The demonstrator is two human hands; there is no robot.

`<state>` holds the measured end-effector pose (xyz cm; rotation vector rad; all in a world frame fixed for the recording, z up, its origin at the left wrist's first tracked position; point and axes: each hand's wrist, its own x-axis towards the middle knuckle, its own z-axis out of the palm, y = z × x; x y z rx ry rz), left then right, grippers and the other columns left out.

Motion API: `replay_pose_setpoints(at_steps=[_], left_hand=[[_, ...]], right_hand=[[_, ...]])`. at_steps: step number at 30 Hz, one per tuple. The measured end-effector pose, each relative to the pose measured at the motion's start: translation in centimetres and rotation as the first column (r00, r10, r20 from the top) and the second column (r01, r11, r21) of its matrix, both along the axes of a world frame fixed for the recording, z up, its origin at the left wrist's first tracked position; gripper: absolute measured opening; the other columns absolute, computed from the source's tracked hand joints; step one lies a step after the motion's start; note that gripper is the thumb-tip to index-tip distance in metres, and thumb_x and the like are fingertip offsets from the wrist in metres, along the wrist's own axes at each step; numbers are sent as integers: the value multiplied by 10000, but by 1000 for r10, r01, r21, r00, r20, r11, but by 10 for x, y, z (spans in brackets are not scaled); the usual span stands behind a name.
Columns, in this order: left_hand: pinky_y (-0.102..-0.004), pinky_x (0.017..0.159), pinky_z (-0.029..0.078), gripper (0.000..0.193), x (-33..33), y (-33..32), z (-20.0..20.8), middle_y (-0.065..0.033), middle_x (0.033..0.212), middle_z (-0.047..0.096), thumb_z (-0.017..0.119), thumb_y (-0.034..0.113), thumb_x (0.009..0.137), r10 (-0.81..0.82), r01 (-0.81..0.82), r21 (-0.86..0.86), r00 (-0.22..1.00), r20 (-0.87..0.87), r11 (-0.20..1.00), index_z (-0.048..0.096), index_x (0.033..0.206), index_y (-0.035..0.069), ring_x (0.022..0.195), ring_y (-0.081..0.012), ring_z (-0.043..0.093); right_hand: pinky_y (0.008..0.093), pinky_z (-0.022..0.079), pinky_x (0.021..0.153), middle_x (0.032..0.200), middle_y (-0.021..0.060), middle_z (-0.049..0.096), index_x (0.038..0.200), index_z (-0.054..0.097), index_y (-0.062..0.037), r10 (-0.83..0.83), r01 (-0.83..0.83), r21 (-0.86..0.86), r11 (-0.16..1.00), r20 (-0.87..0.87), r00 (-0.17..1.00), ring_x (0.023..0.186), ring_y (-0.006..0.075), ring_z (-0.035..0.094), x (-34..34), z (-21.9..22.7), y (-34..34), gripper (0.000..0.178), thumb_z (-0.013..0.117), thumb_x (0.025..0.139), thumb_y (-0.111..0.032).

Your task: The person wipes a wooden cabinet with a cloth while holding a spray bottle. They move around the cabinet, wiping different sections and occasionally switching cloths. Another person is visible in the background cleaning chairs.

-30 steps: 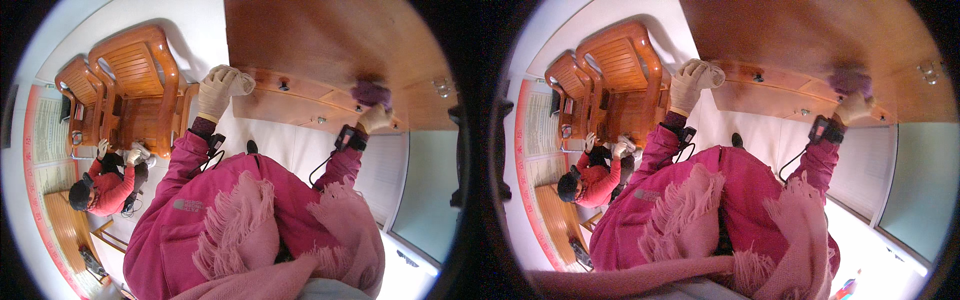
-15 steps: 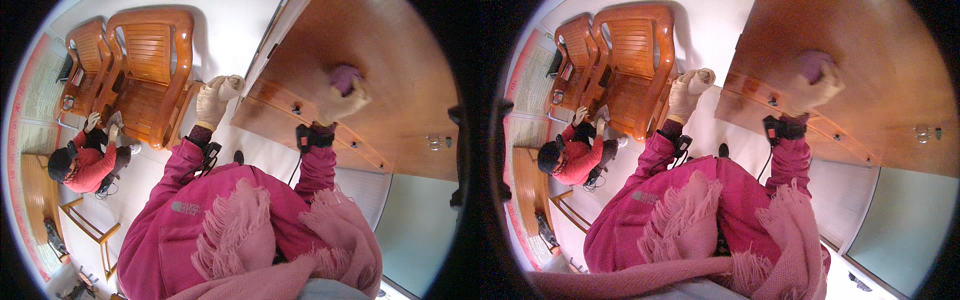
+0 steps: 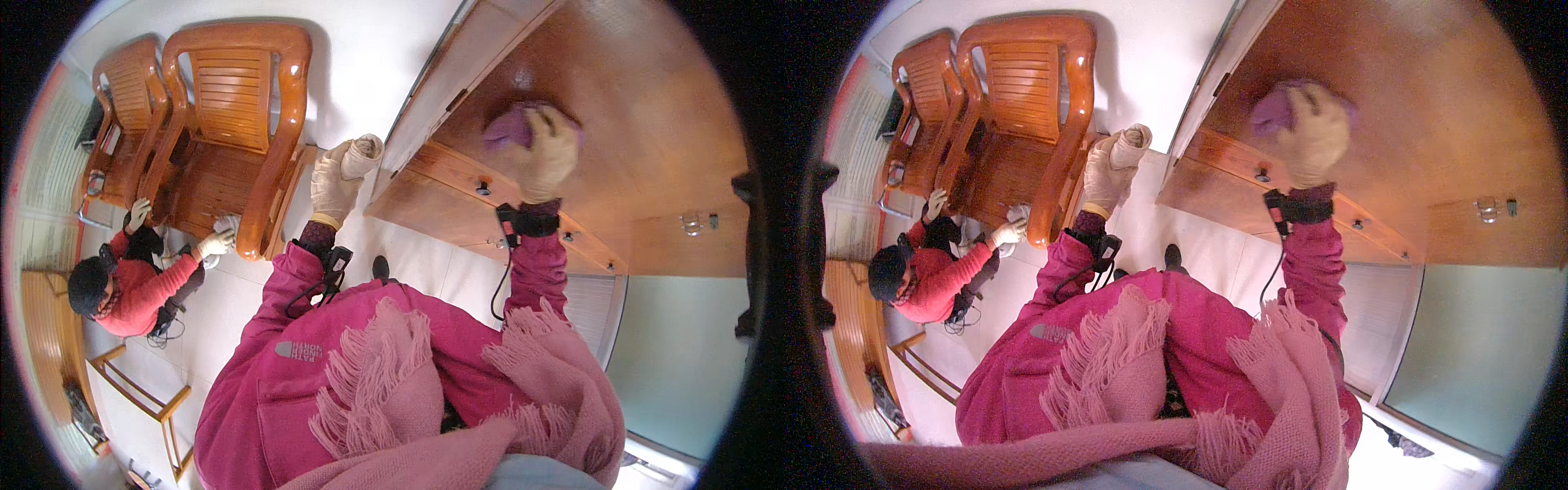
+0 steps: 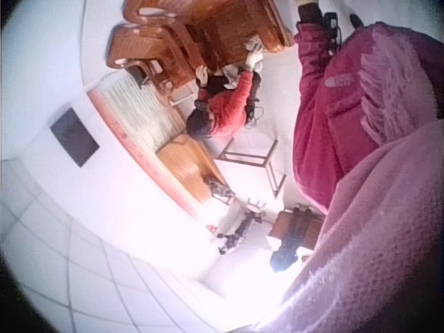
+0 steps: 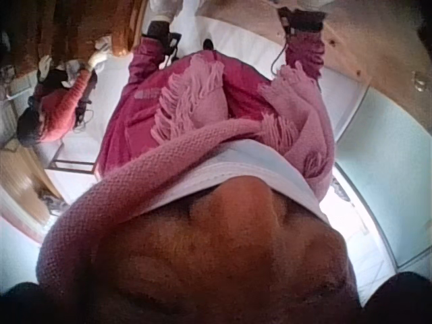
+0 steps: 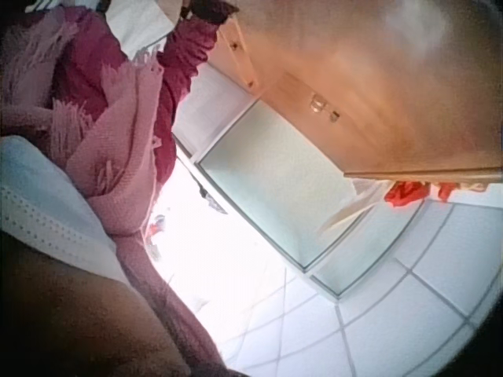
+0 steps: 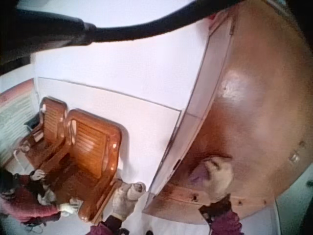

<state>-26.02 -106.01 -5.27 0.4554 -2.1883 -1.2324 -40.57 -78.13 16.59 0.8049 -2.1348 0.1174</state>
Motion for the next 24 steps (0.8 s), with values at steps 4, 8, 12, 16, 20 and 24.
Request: replay_pose_setpoints(at_steps=[4, 8, 12, 16, 20, 24], left_hand=[[-456, 1001, 500, 619, -9, 2, 11, -168, 1226, 663, 806, 84, 746, -71, 72, 40, 997, -26, 997, 636, 1342, 91, 1140, -373, 616], [-430, 989, 515, 584, -25, 6, 10, -165, 1210, 664, 819, 132, 779, -114, 125, 107, 987, -111, 986, 642, 1334, 79, 1124, -348, 636], [-399, 990, 515, 579, -43, 12, 7, -164, 1191, 665, 839, 186, 800, -154, 186, 169, 970, -188, 968, 639, 1329, 61, 1124, -319, 643], [-390, 1000, 513, 580, -67, 13, 17, -166, 1231, 661, 840, 177, 801, -214, 265, 244, 953, -216, 933, 633, 1325, 35, 1132, -296, 644], [-374, 975, 541, 592, -94, 11, 41, -157, 1185, 707, 824, 149, 809, -179, 242, 315, 960, -217, 918, 608, 1340, 1, 1109, -281, 682], [-371, 910, 571, 664, -126, 6, 80, -154, 1117, 743, 870, 244, 753, -133, 159, 414, 987, -91, 897, 629, 1331, 24, 1026, -260, 718]], right_hand=[[426, 533, 959, 1180, 129, 693, 1107, 737, -90, -195, 118, -270, 956, -280, 940, 1070, 319, 647, -28, 20, 95, 433, 752, 678, -34], [447, 572, 723, 984, 203, 728, 1066, 678, 54, -453, 284, -879, 384, 89, 887, 798, 307, 696, -67, 38, 215, 256, 677, 819, -11], [438, 563, 670, 892, 191, 721, 1030, 668, 109, -203, 33, -998, 62, 20, 979, 738, 265, 667, -81, 38, 273, 225, 643, 830, 8], [452, 544, 728, 973, 197, 708, 1023, 674, 73, -356, 72, -982, 175, 5, 934, 819, 296, 665, -80, 44, 211, 229, 613, 822, -18], [445, 483, 930, 1180, 176, 667, 1043, 715, -34, -145, -96, -600, 794, -340, 929, 1070, 309, 627, -43, 23, 88, 276, 668, 775, -83], [433, 476, 982, 1302, 88, 665, 1223, 692, -98, 230, -232, -24, 973, -56, 972, 1120, 328, 623, -7, 1, 21, 570, 745, 657, -48]])
